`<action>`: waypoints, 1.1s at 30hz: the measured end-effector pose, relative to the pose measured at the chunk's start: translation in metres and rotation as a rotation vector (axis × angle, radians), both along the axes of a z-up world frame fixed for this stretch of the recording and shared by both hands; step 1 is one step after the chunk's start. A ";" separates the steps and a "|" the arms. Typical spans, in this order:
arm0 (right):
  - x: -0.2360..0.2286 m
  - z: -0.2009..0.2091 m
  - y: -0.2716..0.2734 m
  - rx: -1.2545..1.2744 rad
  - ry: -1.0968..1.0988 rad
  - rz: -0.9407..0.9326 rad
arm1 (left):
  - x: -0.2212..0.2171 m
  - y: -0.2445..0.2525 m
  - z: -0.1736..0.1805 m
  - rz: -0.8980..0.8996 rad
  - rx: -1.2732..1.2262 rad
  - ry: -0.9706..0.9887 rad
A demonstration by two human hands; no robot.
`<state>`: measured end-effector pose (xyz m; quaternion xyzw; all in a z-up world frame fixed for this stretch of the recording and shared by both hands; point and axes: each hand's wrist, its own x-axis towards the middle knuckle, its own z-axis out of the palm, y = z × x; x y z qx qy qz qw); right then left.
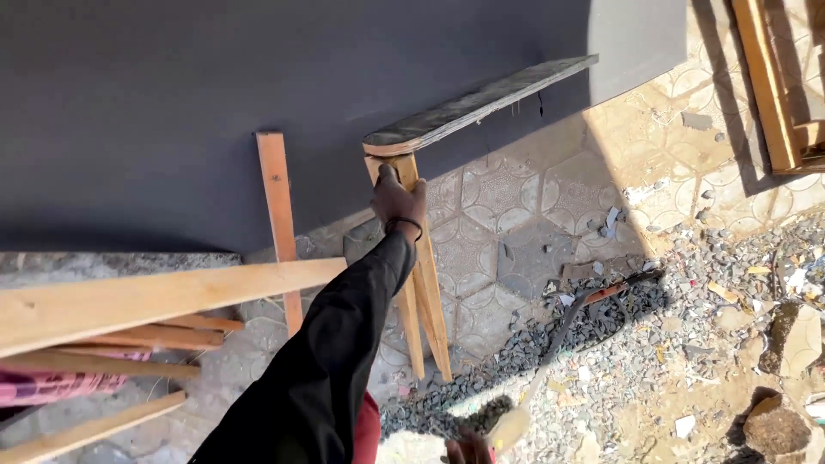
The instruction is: Using a hammer to dismantle and repair parts of a wooden furniture frame in a workshop environment.
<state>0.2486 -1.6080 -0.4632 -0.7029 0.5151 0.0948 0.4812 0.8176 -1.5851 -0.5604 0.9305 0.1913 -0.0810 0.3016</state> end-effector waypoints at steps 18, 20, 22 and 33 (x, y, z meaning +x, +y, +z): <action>0.285 0.242 -0.219 0.897 -0.263 -0.044 | -0.457 -0.135 0.296 0.579 -0.138 -0.112; 0.255 0.246 -0.223 0.941 -0.307 -0.123 | -0.484 -0.141 0.311 0.615 -0.185 -0.151; 0.229 0.256 -0.237 1.054 -0.243 0.001 | -0.509 -0.139 0.323 0.615 -0.230 -0.075; 0.157 0.278 -0.182 1.073 -0.153 0.263 | -0.653 -0.042 0.352 1.206 -1.404 0.047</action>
